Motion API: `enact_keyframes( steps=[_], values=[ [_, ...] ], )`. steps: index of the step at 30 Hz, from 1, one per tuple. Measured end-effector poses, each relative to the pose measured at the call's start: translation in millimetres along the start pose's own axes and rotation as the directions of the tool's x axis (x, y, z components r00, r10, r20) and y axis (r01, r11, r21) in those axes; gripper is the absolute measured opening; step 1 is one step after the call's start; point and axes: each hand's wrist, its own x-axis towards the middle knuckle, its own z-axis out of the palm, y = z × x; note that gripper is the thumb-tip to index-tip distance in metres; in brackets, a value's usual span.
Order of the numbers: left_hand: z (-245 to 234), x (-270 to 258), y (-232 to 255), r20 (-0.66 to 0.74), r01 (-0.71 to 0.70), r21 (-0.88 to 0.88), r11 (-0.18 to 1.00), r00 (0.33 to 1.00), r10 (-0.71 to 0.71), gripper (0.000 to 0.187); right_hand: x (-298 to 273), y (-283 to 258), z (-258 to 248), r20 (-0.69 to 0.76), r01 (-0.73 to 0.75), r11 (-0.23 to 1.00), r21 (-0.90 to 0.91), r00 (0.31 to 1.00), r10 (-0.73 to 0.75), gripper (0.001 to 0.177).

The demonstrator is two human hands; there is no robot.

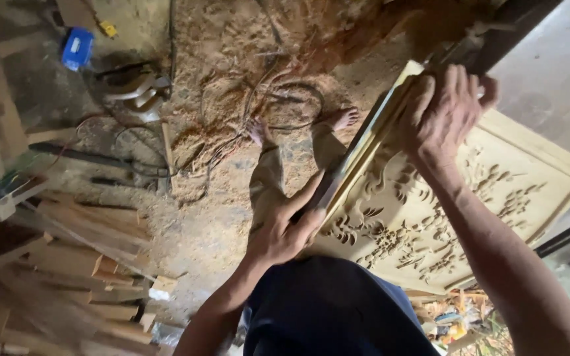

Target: Using a hand chisel to trim and smooth the curved edges of a decorative carved wooden panel in a workshop.

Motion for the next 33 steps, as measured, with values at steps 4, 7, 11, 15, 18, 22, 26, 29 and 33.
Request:
enact_keyframes(
  steps=[4, 7, 11, 15, 18, 22, 26, 29, 33],
  values=[
    [-1, -38, -20, -0.035, -0.03, -0.06, 0.998, 0.999, 0.028, 0.054, 6, -22, -26, -0.01, -0.017, 0.991, 0.13, 1.0, 0.018, 0.03],
    [-3, -15, 1, -0.168, 0.149, 0.132, 0.98, 0.978, -0.126, 0.052, 4, -16, -16, -0.122, 0.133, 0.988, 0.081, 0.985, -0.122, 0.025],
    [-22, 11, -16, -0.087, -0.22, -0.106, 0.97, 0.973, 0.212, 0.051, 9, -18, -24, -0.069, 0.082, 0.987, 0.142, 0.995, -0.073, 0.04],
    [-44, -41, 7, -0.204, -0.393, -0.261, 0.882, 0.915, 0.347, 0.059, 8, -16, -19, -0.109, 0.107, 0.983, 0.152, 0.99, -0.091, 0.039],
    [-32, -115, -43, -0.191, -0.056, -0.206, 0.977, 0.982, 0.016, 0.058, -5, 17, 18, -0.128, 0.088, 0.994, 0.07, 0.989, -0.078, 0.044],
    [-9, -204, -102, -0.051, 0.341, -0.223, 0.913, 0.931, -0.36, 0.065, -3, 18, 13, 0.081, -0.116, 0.989, 0.086, 0.991, 0.109, 0.058],
    [9, -257, -117, -0.073, 0.477, -0.252, 0.842, 0.858, -0.508, 0.068, 5, 13, 8, -0.168, 0.206, 0.97, 0.13, 0.969, -0.183, 0.048],
    [11, -262, -116, -0.03, 0.529, -0.292, 0.797, 0.828, -0.56, 0.066, 6, -2, -6, -0.162, 0.184, 0.969, 0.166, 0.974, -0.158, 0.045],
    [24, -255, -163, -0.029, 0.419, -0.302, 0.856, 0.894, -0.448, 0.061, 5, 9, -4, -0.165, 0.18, 0.978, 0.108, 0.973, -0.161, 0.046]
  ],
)
